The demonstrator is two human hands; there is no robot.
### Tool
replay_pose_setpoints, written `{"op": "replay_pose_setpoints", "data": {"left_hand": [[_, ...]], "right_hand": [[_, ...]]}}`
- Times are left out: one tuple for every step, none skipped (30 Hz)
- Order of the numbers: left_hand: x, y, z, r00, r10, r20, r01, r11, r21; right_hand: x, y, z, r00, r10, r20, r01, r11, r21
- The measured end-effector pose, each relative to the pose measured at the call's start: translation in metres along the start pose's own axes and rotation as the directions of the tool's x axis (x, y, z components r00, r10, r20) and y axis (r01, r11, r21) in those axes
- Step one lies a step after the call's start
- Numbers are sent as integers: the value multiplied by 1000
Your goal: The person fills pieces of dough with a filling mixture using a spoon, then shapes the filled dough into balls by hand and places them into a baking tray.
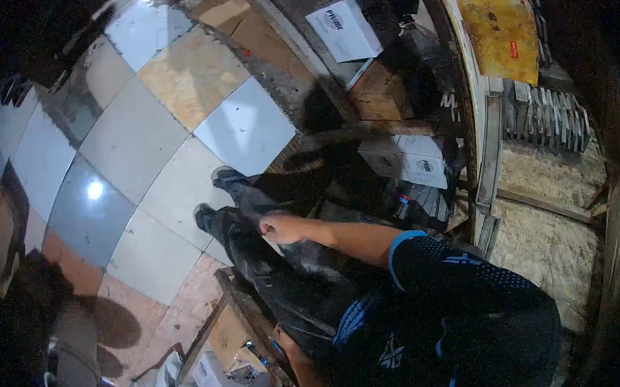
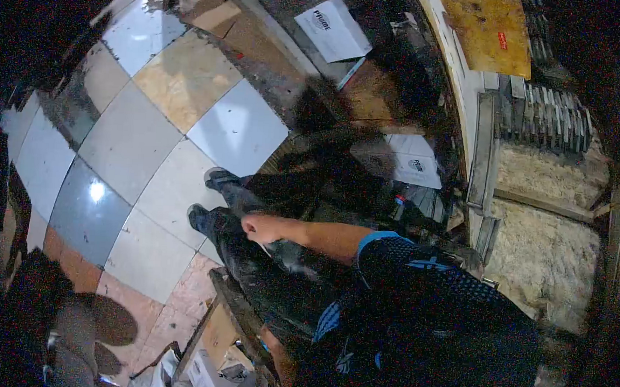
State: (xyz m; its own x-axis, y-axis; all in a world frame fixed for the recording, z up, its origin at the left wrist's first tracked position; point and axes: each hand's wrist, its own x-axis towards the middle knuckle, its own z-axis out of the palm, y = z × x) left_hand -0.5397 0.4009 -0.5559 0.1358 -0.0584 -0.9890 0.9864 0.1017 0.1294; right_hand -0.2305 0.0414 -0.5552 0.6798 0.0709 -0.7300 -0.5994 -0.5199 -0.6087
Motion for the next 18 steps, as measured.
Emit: {"op": "replay_pose_setpoints", "data": {"left_hand": [[2, 4, -1, 1000, 9, -8, -9, 1000, 17], [6, 8, -2, 1000, 20, -17, -19, 999, 34], [11, 14, -4, 999, 34, -27, -32, 998, 54], [15, 19, -5, 999, 41, -35, -39, 997, 72], [16, 23, -7, 998, 50, -43, -46, 994, 94], [16, 28, -9, 997, 56, -54, -50, 992, 113], [19, 32, -10, 996, 66, -59, -58, 989, 136], [18, 36, -13, 995, 77, -61, -66, 985, 160], [20, 41, -13, 994, 91, -61, -78, 979, 186], [20, 44, -15, 993, 101, -61, -86, 974, 211], [24, 47, -14, 992, 115, -59, -98, 967, 235], [30, 48, -16, 990, 129, -51, -112, 960, 258], [37, 46, -21, 990, 136, -40, -119, 953, 278], [45, 45, -27, 991, 128, -25, -115, 949, 295], [54, 43, -35, 995, 98, -22, -88, 955, 285], [63, 41, -45, 998, 68, -19, -60, 960, 275], [64, 42, -45, 992, 121, -23, -106, 930, 351], [64, 43, -45, 984, 174, -27, -146, 893, 426]], "right_hand": [[-3, 29, -3, 998, 51, -28, -50, 999, 15], [-11, 54, -15, 985, 38, -166, -41, 999, -17], [-23, 77, -31, 953, 21, -302, -37, 998, -47], [-36, 94, -57, 925, 82, -370, -87, 996, 3], [-52, 114, -88, 890, 146, -431, -134, 989, 58], [-68, 150, -116, 857, 147, -494, -111, 989, 101], [-81, 185, -143, 790, 259, -556, -207, 966, 155], [-93, 218, -171, 704, 368, -607, -291, 930, 226], [-106, 250, -198, 605, 466, -645, -354, 884, 307], [-118, 222, -234, 525, 540, -658, -256, 838, 483], [-130, 185, -272, 439, 606, -663, -121, 771, 625], [-144, 266, -302, 435, 564, -702, 92, 748, 657], [-157, 340, -331, 430, 519, -739, 299, 690, 659], [-172, 348, -358, 353, 590, -726, 411, 600, 687], [-184, 355, -381, 282, 663, -693, 481, 527, 700], [-192, 360, -400, 231, 710, -665, 539, 475, 695], [-200, 375, -417, 205, 734, -648, 576, 445, 686], [-204, 390, -432, 186, 753, -632, 613, 414, 673]]}}
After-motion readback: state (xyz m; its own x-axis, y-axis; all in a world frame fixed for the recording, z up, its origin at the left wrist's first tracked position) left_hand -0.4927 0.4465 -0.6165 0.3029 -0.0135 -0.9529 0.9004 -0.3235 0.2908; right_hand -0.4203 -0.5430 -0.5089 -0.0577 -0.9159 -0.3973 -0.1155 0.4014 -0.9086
